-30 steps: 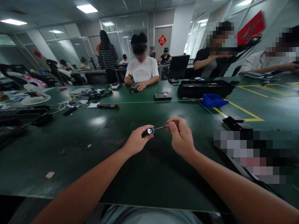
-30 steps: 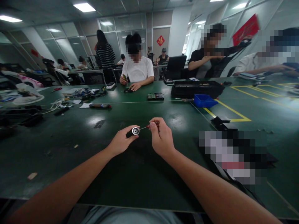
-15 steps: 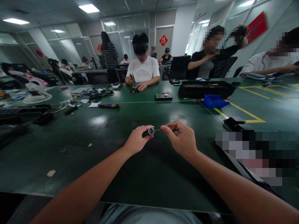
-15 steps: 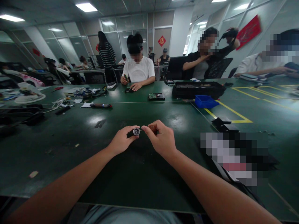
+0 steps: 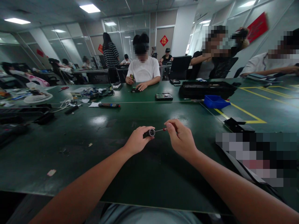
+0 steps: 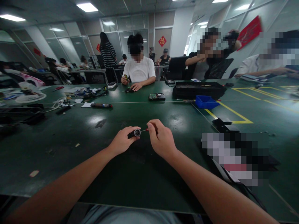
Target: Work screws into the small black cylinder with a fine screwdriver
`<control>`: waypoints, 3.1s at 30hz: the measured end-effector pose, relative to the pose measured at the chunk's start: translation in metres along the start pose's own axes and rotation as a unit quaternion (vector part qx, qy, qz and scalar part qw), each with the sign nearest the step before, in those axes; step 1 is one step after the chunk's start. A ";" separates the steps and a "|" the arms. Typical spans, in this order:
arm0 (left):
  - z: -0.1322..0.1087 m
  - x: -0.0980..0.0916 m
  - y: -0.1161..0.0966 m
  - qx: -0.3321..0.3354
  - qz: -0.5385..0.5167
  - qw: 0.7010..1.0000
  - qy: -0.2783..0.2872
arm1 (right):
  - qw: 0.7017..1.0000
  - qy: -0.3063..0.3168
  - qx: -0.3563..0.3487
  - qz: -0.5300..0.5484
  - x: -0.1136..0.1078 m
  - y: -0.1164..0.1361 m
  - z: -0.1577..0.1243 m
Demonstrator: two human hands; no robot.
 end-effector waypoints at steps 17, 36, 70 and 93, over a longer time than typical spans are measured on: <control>0.004 -0.002 -0.010 0.045 0.003 0.999 0.018 | 0.852 0.069 0.293 0.429 0.039 -0.077 0.013; 0.003 -0.009 0.000 0.000 0.033 0.999 -0.003 | 0.998 -0.034 0.044 0.037 -0.004 -0.015 0.004; 0.002 -0.008 0.001 0.007 0.027 1.000 -0.004 | 0.999 0.029 0.030 -0.005 0.007 -0.005 -0.001; 0.001 -0.008 0.005 -0.003 0.018 1.000 -0.004 | 0.998 0.025 0.060 0.021 0.008 -0.013 0.004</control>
Point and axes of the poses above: each hand's wrist, its own z-axis towards the middle knuckle, its own x-axis out of the palm, y = z × x, the point moved 10 cm from there along z, towards the middle knuckle, and after that the axes turned 14 degrees about x, right-handed, at the moved point
